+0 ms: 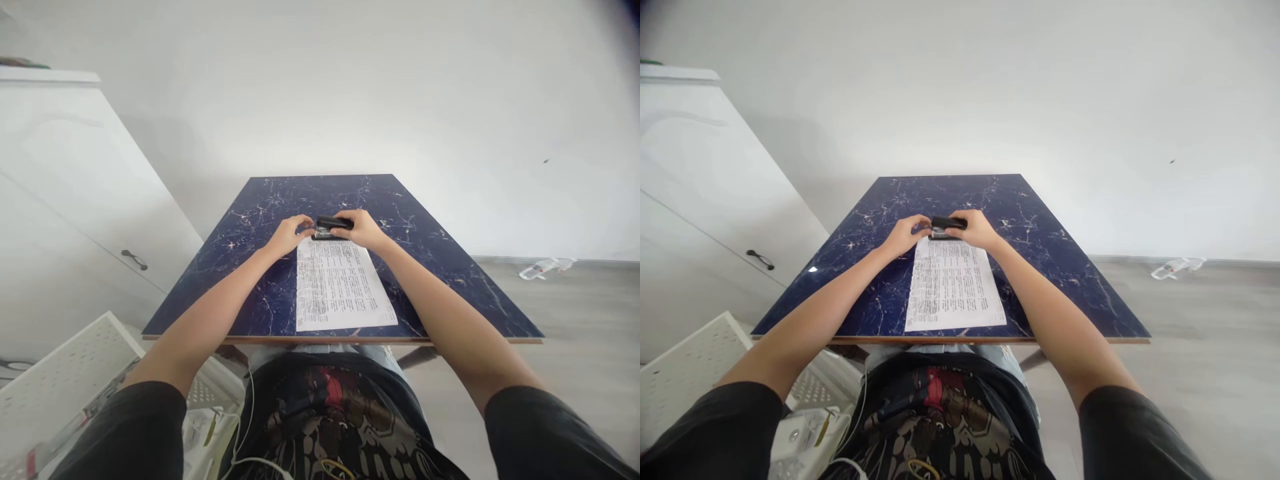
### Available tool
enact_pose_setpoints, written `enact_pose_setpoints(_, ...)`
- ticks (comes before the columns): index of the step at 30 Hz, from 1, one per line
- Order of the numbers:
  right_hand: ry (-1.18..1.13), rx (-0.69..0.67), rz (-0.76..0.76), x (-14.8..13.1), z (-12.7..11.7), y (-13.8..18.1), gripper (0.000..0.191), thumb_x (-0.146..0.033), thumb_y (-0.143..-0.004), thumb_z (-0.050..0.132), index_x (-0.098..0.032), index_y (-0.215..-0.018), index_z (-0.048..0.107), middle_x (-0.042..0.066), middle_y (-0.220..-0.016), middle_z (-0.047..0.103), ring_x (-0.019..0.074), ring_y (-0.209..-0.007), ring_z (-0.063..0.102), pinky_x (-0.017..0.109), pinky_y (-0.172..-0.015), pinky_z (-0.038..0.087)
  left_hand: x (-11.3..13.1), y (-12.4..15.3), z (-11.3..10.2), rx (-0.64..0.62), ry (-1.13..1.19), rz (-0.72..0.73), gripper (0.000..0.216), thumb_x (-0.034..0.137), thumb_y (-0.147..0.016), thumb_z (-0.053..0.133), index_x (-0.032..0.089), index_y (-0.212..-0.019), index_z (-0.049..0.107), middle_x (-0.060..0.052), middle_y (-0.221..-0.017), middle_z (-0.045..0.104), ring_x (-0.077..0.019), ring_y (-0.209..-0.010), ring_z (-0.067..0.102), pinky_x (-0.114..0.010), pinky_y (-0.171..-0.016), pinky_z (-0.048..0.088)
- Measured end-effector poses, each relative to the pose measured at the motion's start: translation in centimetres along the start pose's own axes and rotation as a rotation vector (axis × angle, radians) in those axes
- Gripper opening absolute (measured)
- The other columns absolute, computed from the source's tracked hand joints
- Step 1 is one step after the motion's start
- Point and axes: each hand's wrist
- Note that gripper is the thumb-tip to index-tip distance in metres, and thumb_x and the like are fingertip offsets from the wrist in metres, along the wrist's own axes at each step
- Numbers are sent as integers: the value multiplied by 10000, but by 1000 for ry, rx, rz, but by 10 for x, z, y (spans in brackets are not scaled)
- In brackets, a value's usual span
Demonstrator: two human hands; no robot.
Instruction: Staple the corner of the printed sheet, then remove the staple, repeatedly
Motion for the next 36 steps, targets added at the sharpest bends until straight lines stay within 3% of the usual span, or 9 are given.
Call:
enact_pose_setpoints(3, 103, -36, 111, -8, -29, 17, 250, -435, -864, 734, -191, -913, 759, 75, -853, 748, 221, -740, 645, 372, -687, 438, -2, 3, 7, 0, -196, -144, 467, 480, -984, 676, 130, -1291, 709, -248, -1394, 675, -452, -1355, 575, -626, -1160, 419)
enact_pose_setpoints(5, 208, -54, 178, -8, -48, 41, 248, -422, -872, 723, -188, -935, 772, 88, -870, 755, 224, -729, 643, 378, -670, 431, -4, 4, 13, -77, -356, -197, 558, 538, -932, 730, 127, -1308, 701, -277, -1443, 617, -504, -1385, 517, -663, -1147, 412)
enact_pose_setpoints(9, 340, -82, 350, -2, -77, 113, 308, -454, -900, 695, -196, -1036, 796, 93, -885, 771, 242, -721, 653, 394, -672, 439, -12, 0, 16, -148, -432, -187, 421, 458, -919, 760, 163, -1214, 702, -231, -1362, 611, -461, -1310, 559, -610, -1099, 470)
enact_pose_setpoints(12, 329, -72, 451, -1, -89, 164, 351, -511, -906, 711, -212, -1069, 798, 89, -981, 797, 288, -835, 700, 417, -744, 481, -24, -3, 10, -51, -297, -235, 395, 317, -862, 815, 187, -1196, 648, -181, -1273, 625, -379, -1155, 629, -538, -1040, 511)
enact_pose_setpoints(15, 270, -85, 487, -6, -92, 191, 390, -554, -908, 725, -209, -1076, 792, 86, -1007, 800, 309, -885, 713, 423, -781, 500, -38, -5, 2, 67, -91, -241, 278, 205, -884, 749, 213, -1126, 613, -97, -1093, 655, -284, -1004, 645, -457, -982, 529)
enact_pose_setpoints(20, 197, -126, 444, -19, -76, 183, 364, -526, -933, 716, -204, -1092, 778, 73, -979, 780, 275, -860, 687, 410, -766, 488, -48, -3, -6, 235, 134, -244, 256, 145, -873, 715, 219, -1079, 582, -37, -969, 641, -237, -970, 632, -414, -970, 535)
enact_pose_setpoints(31, 72, -328, 282, -52, -48, 151, 309, -460, -937, 723, -273, -1173, 795, 67, -1157, 786, 270, -999, 716, 441, -882, 533, -54, -3, -2, 293, 184, -276, 250, 129, -836, 739, 237, -1012, 599, -46, -974, 679, -243, -987, 650, -411, -991, 541)
enact_pose_setpoints(33, 48, -259, 310, -58, -41, 146, 329, -492, -968, 690, -270, -1190, 788, 74, -1162, 792, 279, -1041, 728, 446, -919, 538, -56, -3, -2, 301, 190, -269, 246, 130, -826, 739, 240, -998, 601, -48, -963, 682, -240, -955, 650, -418, -982, 544)
enact_pose_setpoints(36, 117, -7, 333, -62, -27, 135, 381, -544, -1046, 559, -235, -1111, 772, 98, -1123, 797, 284, -1070, 726, 443, -953, 520, -56, -4, -2, 304, 181, -271, 249, 144, -811, 752, 244, -979, 598, -45, -943, 687, -236, -913, 648, -417, -969, 546)
Point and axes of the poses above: each hand's wrist, its own y-axis away from the middle knuckle, its own z-axis out of the palm, x = y × z
